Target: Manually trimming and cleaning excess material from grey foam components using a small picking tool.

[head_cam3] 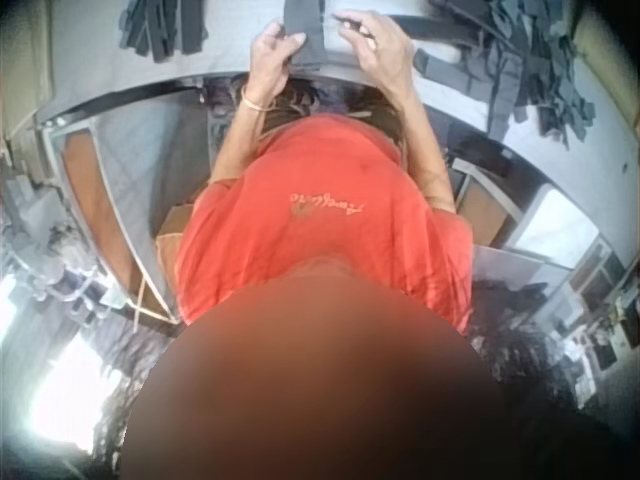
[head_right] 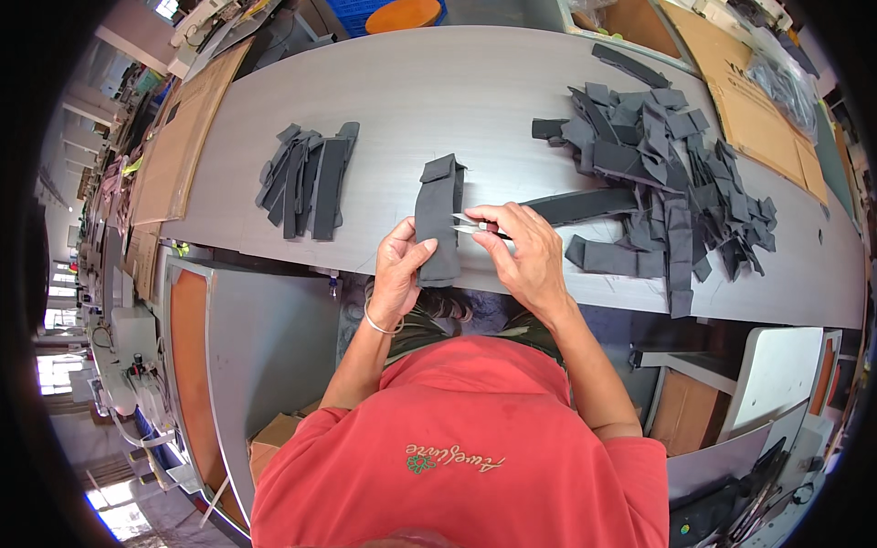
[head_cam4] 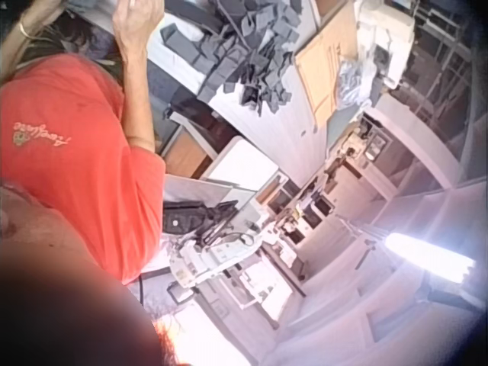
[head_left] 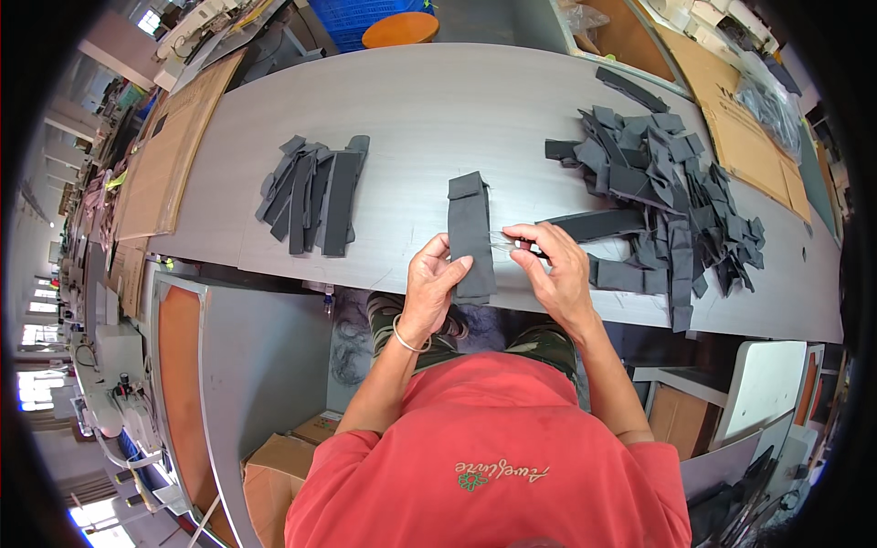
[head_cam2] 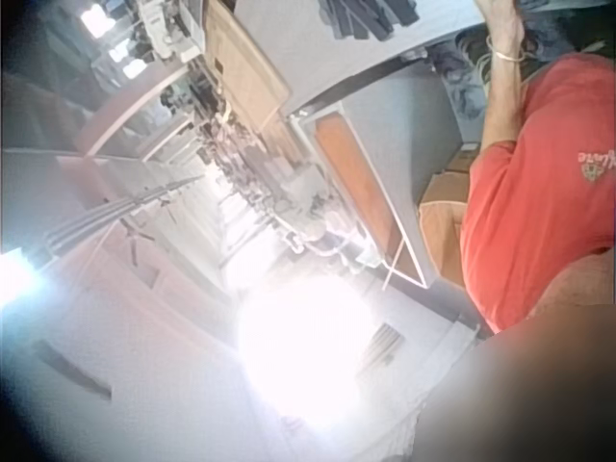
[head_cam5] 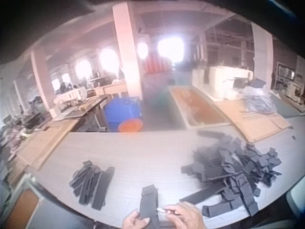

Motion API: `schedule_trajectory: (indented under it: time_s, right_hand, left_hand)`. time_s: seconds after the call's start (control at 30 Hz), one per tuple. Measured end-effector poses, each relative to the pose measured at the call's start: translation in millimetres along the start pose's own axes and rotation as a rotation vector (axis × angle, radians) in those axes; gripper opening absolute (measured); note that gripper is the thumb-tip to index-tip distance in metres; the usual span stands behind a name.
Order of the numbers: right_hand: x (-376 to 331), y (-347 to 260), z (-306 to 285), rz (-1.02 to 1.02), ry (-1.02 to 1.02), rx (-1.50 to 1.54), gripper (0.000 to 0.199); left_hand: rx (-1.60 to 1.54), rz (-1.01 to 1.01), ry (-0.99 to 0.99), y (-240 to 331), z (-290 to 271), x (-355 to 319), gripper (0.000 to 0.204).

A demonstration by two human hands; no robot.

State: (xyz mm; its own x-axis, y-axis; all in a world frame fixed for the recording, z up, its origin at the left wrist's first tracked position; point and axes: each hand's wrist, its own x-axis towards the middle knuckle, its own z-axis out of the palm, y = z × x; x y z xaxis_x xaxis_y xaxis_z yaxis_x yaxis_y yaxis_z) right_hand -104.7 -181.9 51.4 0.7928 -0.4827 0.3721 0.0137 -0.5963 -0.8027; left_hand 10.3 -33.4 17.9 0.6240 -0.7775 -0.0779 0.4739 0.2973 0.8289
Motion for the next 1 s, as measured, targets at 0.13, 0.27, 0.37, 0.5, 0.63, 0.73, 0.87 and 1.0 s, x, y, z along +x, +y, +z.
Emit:
schedule_trajectory:
  time_s: [0.13,0.27,0.37,0.5,0.63,0.73,0.87,1.0]
  right_hand:
    - [3,7,0,-0.073,-0.048,-0.171,0.019]
    - [0,8,-5,-0.031,0.008,-0.06,0.019]
    - [-3,-3,6,0.008,0.0,0.054,0.019]
    - [-4,-3,13,-0.021,-0.019,-0.113,0.017]
    - [-2,-4,16,-0.018,-0.03,-0.113,0.016]
    - [-1,-2,19,-0.045,-0.015,-0.085,0.015]
    - [-1,0,18,-0.12,-0.038,-0.191,0.016]
    - [0,9,19,0.142,-0.036,0.109,0.019]
  left_hand:
    - [-0.046,-0.072,-0.006,0,1,-3,0.023]
    - [-0.005,-0.088,0.014,-2,-3,-3,0.027]
    - [0.027,-0.094,0.039,0,7,-3,0.026]
    - [0.205,0.05,0.07,-12,8,-1,0.026]
    - [0.323,0.083,0.089,-13,7,-1,0.019]
    - [0.363,0.079,0.08,-14,2,-2,0.015]
    - [0.465,0.041,0.071,-22,-10,-3,0.014]
    - [0.406,0.032,0.068,-11,3,-5,0.015]
